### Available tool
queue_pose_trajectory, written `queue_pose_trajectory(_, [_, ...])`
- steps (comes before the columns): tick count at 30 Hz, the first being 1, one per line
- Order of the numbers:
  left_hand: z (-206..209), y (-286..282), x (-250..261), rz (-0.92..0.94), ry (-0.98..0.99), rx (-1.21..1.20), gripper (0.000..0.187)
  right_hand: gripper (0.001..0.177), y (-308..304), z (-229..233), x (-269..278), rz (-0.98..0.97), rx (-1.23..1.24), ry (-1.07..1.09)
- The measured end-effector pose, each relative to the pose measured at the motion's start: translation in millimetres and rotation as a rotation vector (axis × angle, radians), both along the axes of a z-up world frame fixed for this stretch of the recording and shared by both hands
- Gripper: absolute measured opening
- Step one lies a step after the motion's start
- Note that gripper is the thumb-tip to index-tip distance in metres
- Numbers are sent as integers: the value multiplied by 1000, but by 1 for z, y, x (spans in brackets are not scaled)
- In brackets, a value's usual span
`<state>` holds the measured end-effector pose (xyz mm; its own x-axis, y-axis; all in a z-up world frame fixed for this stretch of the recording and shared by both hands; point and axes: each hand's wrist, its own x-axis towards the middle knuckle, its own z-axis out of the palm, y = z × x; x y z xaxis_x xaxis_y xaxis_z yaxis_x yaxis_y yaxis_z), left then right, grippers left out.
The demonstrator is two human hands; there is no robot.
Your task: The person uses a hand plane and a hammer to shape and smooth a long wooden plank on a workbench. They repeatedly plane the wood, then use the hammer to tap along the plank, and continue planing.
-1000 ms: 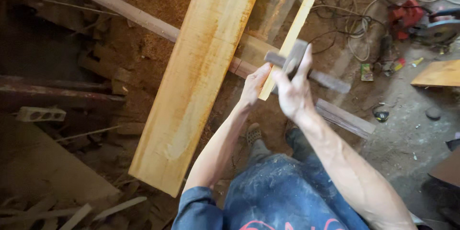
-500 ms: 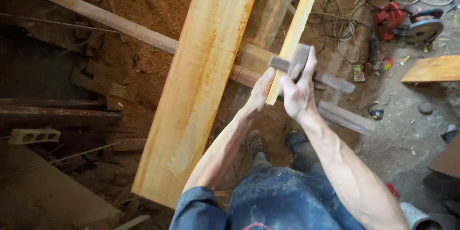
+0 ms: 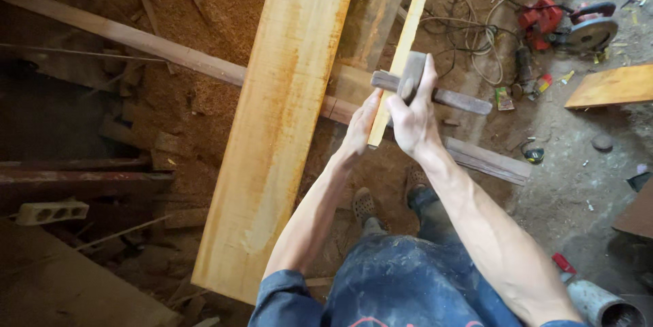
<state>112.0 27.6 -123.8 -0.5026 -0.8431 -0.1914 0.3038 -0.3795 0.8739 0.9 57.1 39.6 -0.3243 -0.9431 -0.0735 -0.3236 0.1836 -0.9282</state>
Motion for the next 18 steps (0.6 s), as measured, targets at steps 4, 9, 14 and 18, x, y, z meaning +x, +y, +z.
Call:
queue_pose_trajectory(4, [11,-1,1,-2,79,-142,63,90,27,0,12,10,84,-48])
queue_pose_trajectory(9, [47,-5,7,-32,-69,-111,65,96,-1,-37,-10,-108,169,-53])
queue_pose_trajectory(14, [107,-15,7,-199,-615,-335,77,94,-91,-57,-46,-163,23,-352])
queue_pose_trajectory(18, [127,-7,-7,-112,-1290,-546,37,95,-67,-46,-39,-203,25,-363])
